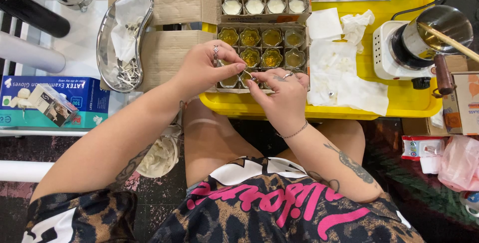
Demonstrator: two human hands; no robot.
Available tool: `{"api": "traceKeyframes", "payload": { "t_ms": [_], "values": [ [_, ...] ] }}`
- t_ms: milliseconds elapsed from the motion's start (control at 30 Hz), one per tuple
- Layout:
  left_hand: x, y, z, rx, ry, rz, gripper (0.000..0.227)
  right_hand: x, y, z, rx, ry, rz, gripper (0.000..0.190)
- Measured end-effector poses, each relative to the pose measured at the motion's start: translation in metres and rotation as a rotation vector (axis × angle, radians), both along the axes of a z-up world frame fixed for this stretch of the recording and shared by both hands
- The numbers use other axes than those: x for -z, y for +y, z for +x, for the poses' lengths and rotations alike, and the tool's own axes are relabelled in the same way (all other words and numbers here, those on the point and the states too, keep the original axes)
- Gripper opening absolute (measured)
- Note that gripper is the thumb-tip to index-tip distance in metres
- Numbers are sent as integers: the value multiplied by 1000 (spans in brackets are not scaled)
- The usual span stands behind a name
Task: Preparing small jars by inserting wicks and securing them with wooden sticks for candle making.
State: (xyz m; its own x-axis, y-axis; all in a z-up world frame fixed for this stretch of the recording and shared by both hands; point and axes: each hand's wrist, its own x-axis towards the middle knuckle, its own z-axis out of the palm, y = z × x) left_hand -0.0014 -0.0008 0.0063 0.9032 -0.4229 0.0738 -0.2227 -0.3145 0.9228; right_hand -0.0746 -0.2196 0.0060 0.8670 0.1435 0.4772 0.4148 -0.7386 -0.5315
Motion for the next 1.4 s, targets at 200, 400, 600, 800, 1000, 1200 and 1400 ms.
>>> {"api": "traceKeyframes", "payload": {
  "t_ms": [200, 400, 600, 800, 1000, 1200, 1400],
  "values": [
    [-10, -1, 0, -19, -102, 44, 15, -6, -5, -2, -7, 11, -13, 28],
    [-38, 19, 19, -143, -297, 168, 10, -12, -42, -15, 40, 53, 82, 35],
    [-51, 30, 29, -266, -423, 408, 13, 30, -105, -24, 231, 23, 198, 29],
    [-34, 19, 23, -285, -330, 483, 14, 65, -131, -18, 294, -80, 192, 21],
    [-16, 6, 9, -336, -197, 453, 16, 91, -137, -14, 265, -135, 143, 22],
    [12, 8, 9, -313, -290, 416, 14, 102, -138, -14, 267, -179, 58, 23],
    [9, -3, 14, -352, -201, 491, 17, 99, -139, -14, 264, -163, 93, 24]
  ]
}}
